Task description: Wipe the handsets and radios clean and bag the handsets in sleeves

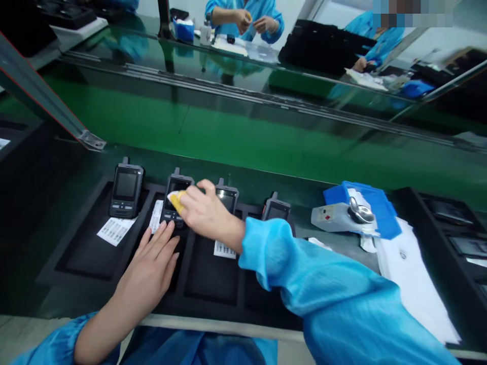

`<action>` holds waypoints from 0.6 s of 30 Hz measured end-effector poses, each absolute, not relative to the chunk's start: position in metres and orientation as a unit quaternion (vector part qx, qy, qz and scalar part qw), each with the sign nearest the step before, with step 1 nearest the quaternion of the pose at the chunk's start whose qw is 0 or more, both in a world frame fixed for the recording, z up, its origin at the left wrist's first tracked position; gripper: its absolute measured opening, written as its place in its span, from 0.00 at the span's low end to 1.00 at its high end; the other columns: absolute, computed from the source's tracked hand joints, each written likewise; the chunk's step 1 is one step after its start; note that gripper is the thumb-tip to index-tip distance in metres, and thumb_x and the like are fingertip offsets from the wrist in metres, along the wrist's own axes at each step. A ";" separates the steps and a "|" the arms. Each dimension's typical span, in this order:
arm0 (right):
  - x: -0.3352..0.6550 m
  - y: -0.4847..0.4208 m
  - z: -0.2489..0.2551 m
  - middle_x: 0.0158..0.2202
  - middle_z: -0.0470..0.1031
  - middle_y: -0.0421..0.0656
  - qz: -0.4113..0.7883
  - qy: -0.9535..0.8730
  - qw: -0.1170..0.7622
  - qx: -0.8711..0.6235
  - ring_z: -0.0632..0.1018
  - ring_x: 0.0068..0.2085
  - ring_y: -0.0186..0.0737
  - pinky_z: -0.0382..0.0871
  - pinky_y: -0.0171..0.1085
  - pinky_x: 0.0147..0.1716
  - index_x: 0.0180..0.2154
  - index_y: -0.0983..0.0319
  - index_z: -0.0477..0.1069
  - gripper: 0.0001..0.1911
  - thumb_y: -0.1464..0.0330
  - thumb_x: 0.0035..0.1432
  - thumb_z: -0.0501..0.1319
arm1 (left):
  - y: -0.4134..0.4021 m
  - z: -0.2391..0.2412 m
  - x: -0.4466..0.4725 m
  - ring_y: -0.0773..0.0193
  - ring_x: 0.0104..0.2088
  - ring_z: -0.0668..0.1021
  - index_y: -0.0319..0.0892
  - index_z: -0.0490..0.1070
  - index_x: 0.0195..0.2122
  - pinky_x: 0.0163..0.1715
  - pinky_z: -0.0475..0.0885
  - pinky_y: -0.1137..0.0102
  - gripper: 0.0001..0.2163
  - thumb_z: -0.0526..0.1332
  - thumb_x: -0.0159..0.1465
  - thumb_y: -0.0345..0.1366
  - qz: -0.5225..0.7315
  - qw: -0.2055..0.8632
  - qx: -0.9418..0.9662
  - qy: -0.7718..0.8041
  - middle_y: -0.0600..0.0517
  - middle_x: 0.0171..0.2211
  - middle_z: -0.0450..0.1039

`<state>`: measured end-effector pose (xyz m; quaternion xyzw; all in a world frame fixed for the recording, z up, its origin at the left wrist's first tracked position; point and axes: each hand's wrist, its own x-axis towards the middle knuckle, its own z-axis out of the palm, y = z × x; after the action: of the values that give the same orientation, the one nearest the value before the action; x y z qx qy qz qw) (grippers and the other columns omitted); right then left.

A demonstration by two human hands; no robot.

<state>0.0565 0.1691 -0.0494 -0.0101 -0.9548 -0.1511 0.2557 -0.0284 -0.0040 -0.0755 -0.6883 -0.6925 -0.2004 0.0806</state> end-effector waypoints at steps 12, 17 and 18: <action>0.043 0.163 -0.047 0.26 0.68 0.38 -0.148 -0.958 0.243 0.017 0.64 0.34 0.36 0.46 0.44 0.45 0.31 0.62 0.73 0.14 0.76 0.63 0.51 | -0.004 -0.074 -0.027 0.48 0.54 0.73 0.32 0.72 0.44 0.50 0.72 0.51 0.14 0.48 0.65 0.27 -0.213 0.071 -0.678 -0.700 0.39 0.51 0.72; 0.047 0.166 -0.045 0.26 0.69 0.37 -0.191 -0.947 0.258 0.006 0.65 0.35 0.35 0.45 0.44 0.45 0.32 0.61 0.73 0.13 0.76 0.62 0.52 | -0.004 -0.074 -0.026 0.48 0.54 0.72 0.32 0.72 0.44 0.51 0.71 0.51 0.14 0.49 0.65 0.27 -0.215 0.067 -0.679 -0.699 0.38 0.53 0.71; 0.046 0.172 -0.043 0.27 0.70 0.37 -0.213 -0.940 0.265 -0.016 0.65 0.35 0.35 0.45 0.44 0.46 0.33 0.61 0.73 0.12 0.76 0.63 0.52 | -0.004 -0.074 -0.026 0.48 0.54 0.72 0.32 0.72 0.44 0.51 0.71 0.51 0.14 0.49 0.65 0.27 -0.215 0.066 -0.679 -0.699 0.38 0.53 0.70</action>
<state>0.0460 0.1725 -0.0434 -0.0157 -0.9404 -0.2127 0.2648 -0.0261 -0.0044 -0.0745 -0.6789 -0.6990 -0.2146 0.0658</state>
